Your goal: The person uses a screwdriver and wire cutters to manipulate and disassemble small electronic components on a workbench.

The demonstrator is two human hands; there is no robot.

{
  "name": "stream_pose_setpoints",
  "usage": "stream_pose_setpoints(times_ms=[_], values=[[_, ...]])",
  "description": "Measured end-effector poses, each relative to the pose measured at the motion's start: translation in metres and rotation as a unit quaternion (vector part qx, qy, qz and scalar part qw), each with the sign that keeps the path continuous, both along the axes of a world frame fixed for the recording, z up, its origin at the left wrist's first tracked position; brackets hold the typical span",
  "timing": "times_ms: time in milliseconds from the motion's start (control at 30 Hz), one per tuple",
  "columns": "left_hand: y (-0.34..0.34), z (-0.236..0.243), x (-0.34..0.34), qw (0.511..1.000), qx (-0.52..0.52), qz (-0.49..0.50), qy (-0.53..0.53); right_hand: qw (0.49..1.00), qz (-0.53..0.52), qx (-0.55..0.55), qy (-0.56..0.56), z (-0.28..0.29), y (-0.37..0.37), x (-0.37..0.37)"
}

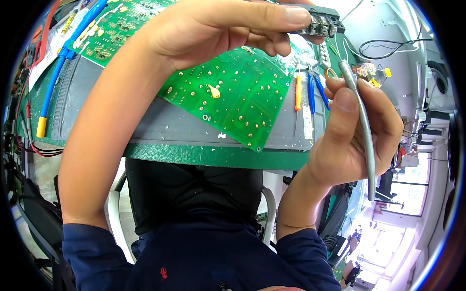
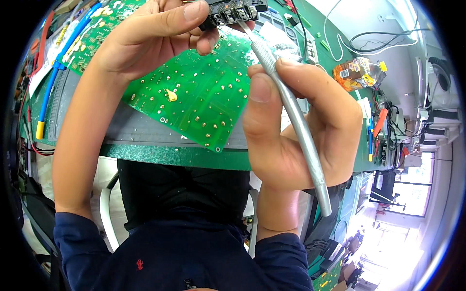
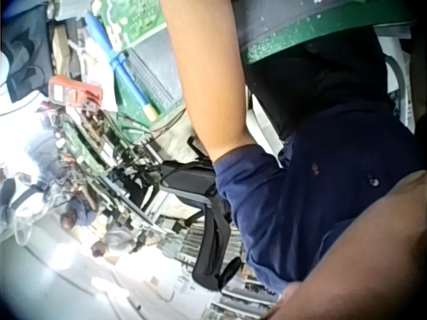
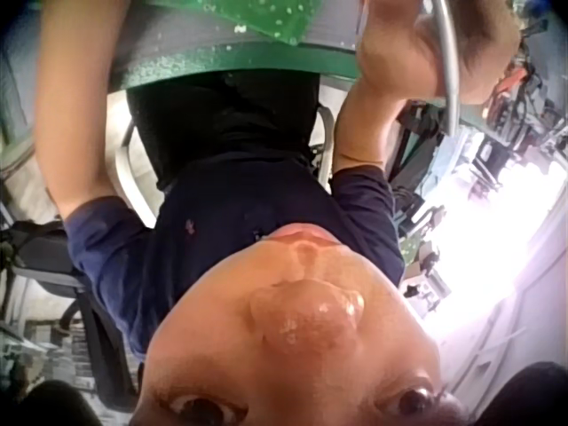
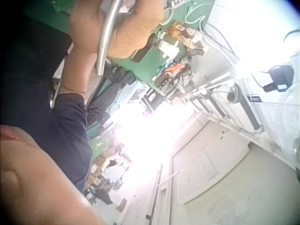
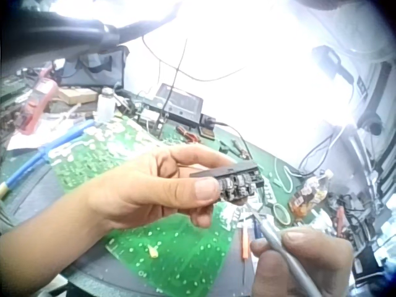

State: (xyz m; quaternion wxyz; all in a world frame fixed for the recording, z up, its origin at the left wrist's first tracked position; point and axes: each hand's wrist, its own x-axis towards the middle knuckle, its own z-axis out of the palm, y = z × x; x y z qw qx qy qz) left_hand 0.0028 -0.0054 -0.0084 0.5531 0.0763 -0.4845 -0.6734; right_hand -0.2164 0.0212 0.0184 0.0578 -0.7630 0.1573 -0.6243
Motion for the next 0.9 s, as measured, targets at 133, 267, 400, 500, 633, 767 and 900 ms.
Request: stream_pose_setpoints(times_ms=[133,267,400,500,633,767,900], values=[[-0.005,-0.001,-0.002,0.999,-0.039,-0.003,-0.01,0.999,-0.037,0.001,0.001,0.0,-0.001,0.0],[-0.001,0.002,-0.001,0.999,-0.029,-0.019,-0.004,0.999,-0.052,0.002,0.009,-0.001,-0.004,-0.002],[0.007,0.009,-0.005,0.999,-0.011,0.024,-0.031,0.999,-0.045,0.02,0.0,-0.001,-0.001,0.001],[0.025,0.031,-0.011,0.989,0.062,0.088,-0.096,0.999,-0.038,0.027,0.018,-0.002,-0.001,-0.002],[0.015,0.02,-0.007,0.996,0.032,0.053,-0.069,0.998,-0.02,-0.005,0.063,0.0,-0.004,-0.005],[0.008,0.01,-0.003,0.995,0.002,0.06,-0.075,0.992,0.023,-0.059,0.108,0.007,-0.023,-0.013],[0.011,0.014,-0.004,0.995,-0.023,0.066,-0.074,0.988,0.107,0.013,0.111,0.003,-0.033,-0.028]])
